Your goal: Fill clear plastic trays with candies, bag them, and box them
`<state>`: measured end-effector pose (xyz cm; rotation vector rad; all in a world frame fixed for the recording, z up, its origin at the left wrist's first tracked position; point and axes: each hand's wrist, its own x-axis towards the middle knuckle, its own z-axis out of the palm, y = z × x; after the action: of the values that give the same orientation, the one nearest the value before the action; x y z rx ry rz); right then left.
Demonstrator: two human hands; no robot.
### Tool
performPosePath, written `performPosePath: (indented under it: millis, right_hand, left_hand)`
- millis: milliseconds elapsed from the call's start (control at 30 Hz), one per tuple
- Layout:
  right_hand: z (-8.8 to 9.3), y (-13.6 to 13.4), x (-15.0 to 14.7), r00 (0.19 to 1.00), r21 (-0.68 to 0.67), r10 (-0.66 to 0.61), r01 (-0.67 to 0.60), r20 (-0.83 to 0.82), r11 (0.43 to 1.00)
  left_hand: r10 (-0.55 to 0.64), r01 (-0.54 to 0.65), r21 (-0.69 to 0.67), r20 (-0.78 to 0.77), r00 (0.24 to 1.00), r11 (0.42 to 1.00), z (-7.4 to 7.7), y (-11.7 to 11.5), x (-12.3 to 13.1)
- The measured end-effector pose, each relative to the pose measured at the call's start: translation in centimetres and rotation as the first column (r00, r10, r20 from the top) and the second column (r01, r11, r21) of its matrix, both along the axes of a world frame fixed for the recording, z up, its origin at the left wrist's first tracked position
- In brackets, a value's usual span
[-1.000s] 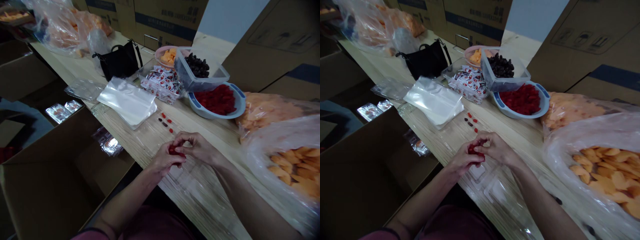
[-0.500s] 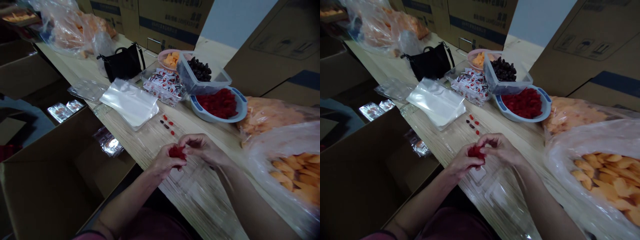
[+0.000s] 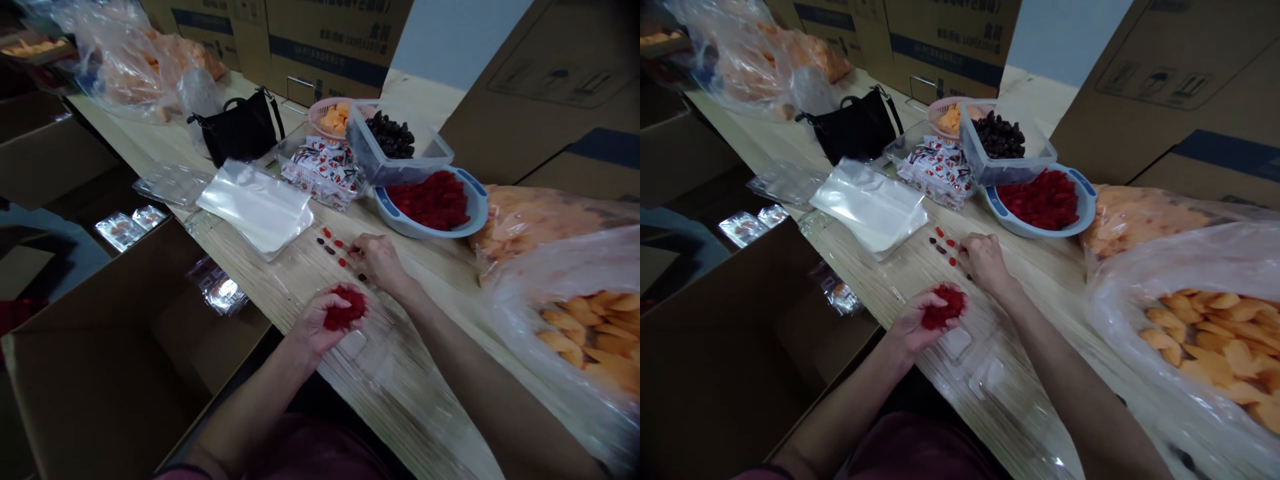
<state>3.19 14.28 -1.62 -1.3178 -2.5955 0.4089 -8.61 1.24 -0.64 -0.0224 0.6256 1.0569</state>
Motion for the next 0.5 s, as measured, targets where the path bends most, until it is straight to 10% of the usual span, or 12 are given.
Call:
performPosePath:
  millis: [200,367,500]
  right_hand:
    - [0.3,-1.3,1.7,0.962,-0.141,-0.080,0.044,-0.262,0.989]
    - [2.8,-4.7,4.2,0.846,-0.453,-0.079,-0.201,-0.528,0.869]
    - [4.0,-7.7,5.9,0.841,-0.426,-0.064,-0.205,-0.538,0.881]
  left_hand:
    - [0.026,-0.022,0.066,-0.056,0.998,0.998,-0.4,-0.1,0.2]
    - [0.027,-0.012,0.107,-0.142,0.990,0.994,-0.6,-0.4,1.2]
    - [0.018,-0.005,0.075,-0.175,0.984,0.997,-0.3,-0.8,2.2]
